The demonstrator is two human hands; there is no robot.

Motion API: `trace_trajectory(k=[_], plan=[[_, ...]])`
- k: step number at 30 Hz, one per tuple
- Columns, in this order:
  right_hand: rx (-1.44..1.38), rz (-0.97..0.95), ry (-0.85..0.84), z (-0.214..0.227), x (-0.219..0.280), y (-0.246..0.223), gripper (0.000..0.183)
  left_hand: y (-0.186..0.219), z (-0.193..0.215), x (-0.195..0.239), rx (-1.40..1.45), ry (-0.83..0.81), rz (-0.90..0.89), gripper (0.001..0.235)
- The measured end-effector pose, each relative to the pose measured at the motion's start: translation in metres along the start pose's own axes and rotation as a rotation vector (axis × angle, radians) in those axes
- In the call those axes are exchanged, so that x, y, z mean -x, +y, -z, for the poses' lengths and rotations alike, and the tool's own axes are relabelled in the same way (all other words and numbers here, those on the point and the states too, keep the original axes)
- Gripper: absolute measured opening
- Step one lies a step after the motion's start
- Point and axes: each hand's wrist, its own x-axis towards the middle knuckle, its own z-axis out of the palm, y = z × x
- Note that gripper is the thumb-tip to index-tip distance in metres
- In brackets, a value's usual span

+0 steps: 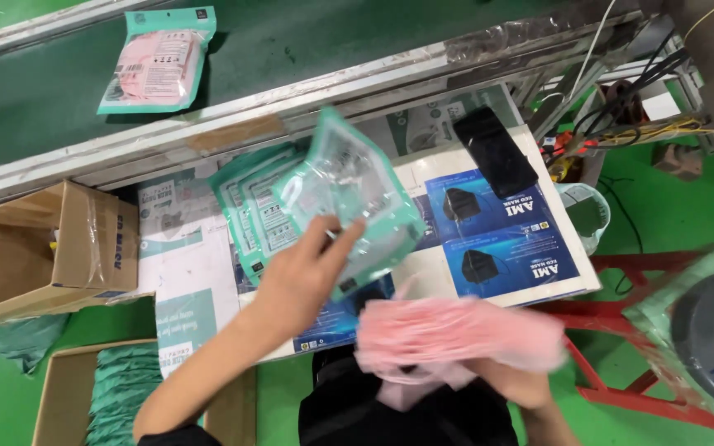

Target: Manually packing protective face masks into plastic bags and placing them on the work area near a conveyor line.

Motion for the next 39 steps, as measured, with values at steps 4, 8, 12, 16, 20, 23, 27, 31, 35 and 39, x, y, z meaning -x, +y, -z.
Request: trace_trajectory(k=[4, 8, 12, 16, 20, 23, 27, 31, 35, 39], plan=[[-0.442, -0.033, 0.281, -0.024, -0.014, 0.033, 0.053, 0.021, -0.022, 0.005, 0.001, 0.136, -0.067, 0.055], [-0.31, 0.021, 0.641, -0.041, -0.037, 0.039, 0.047, 0.033, -0.032, 0.001, 0.103, 0.308, -0.02, 0.054], [-0.214, -0.196, 0.585, -0.042, -0.04, 0.021, 0.046, 0.032, -0.061, 0.006, 0.123, 0.357, -0.033, 0.053], [-0.539, -0.301, 0.315, -0.04, -0.046, 0.033, 0.048, 0.04, -0.088, 0.017, 0.053, 0.332, -0.037, 0.05], [-0.47, -0.304, 0.424, -0.052, -0.043, 0.049, 0.046, 0.039, -0.092, 0.02, -0.004, 0.318, -0.032, 0.045], [-0.115, -0.086, 0.215, -0.053, -0.043, 0.041, 0.048, 0.032, -0.083, 0.019, 0.012, 0.363, -0.05, 0.039], [-0.584, -0.053, 0.276, -0.043, -0.051, 0.038, 0.058, 0.033, -0.065, 0.012, 0.03, 0.344, -0.134, 0.04], [-0.832, -0.289, 0.271, -0.046, -0.05, 0.087, 0.063, 0.042, -0.061, 0.002, 0.002, 0.229, -0.292, 0.046], [-0.406, -0.327, 0.514, -0.051, -0.048, 0.166, 0.03, 0.054, -0.08, 0.0, -0.002, 0.142, -0.471, 0.042], [-0.68, -0.316, 0.593, -0.051, -0.054, 0.115, 0.037, 0.042, -0.079, -0.021, 0.03, 0.145, -0.482, 0.045]])
